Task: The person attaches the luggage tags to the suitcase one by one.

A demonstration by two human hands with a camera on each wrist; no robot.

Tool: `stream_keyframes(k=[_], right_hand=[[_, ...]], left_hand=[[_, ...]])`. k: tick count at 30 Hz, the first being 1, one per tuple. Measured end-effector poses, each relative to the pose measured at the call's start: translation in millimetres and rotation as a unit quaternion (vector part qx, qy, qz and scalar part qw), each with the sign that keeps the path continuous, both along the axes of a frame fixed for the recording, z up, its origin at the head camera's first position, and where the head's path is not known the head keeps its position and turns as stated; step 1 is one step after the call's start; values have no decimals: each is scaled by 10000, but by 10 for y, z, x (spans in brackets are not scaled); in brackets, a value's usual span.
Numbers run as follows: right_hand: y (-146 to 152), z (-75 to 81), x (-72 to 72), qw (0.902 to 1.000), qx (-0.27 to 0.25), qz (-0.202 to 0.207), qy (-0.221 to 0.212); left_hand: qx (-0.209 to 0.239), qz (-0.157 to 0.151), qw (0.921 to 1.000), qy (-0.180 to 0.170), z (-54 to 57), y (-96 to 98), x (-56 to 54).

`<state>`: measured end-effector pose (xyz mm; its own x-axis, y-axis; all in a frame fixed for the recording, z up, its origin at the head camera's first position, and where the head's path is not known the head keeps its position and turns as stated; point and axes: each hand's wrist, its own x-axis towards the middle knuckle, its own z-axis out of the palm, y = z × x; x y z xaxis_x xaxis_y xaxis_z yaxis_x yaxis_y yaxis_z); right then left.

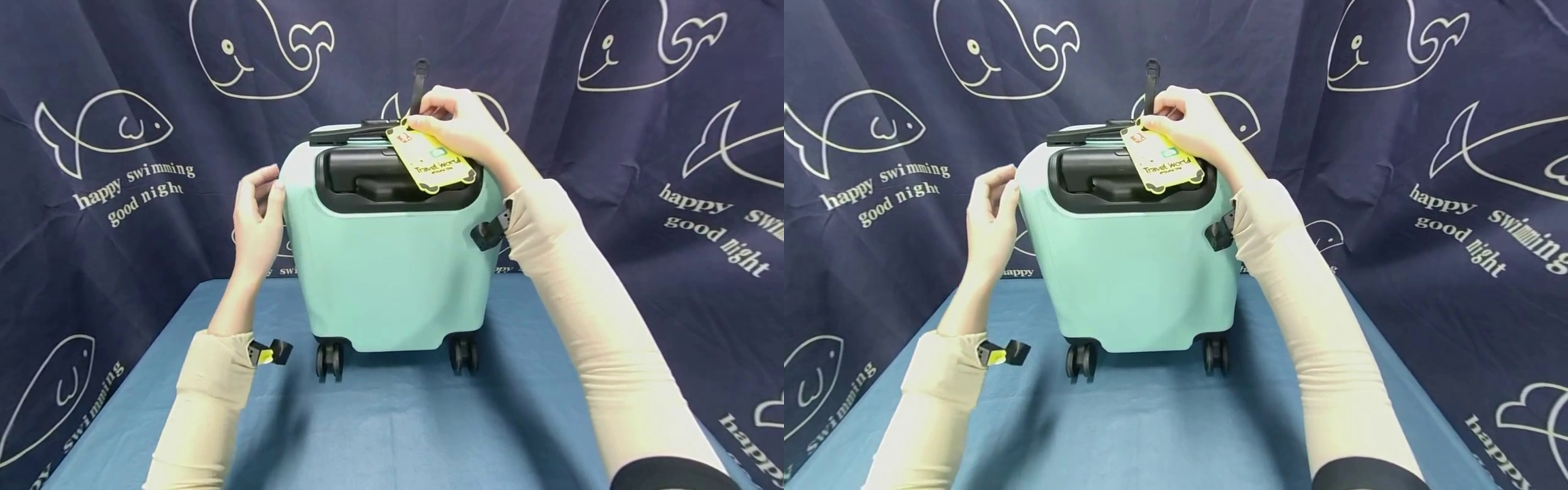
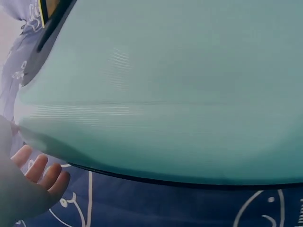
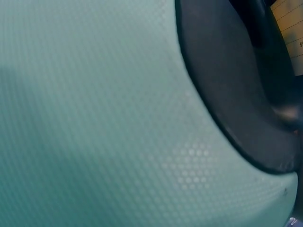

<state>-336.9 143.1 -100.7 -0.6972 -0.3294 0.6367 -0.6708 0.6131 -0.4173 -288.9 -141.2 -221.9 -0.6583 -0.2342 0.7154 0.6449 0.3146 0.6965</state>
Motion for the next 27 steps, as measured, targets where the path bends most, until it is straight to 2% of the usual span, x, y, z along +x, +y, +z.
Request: stream_keyframes(k=[6, 12, 20, 27], right_hand=[[-10, -4, 9, 10000, 8, -86, -21], [-10, 0, 16, 9999, 1, -162, -8], [-8, 11, 36, 9997, -109, -213, -63], [-20, 13, 46, 9997, -111, -192, -62]], left_hand=[[-176, 83, 9995, 251, 276, 51, -41], [-514, 51, 9975, 479, 460, 118, -106], [-1338, 398, 9896, 342, 750, 220, -150], [-1649, 432, 9853, 60, 1035, 341, -235]])
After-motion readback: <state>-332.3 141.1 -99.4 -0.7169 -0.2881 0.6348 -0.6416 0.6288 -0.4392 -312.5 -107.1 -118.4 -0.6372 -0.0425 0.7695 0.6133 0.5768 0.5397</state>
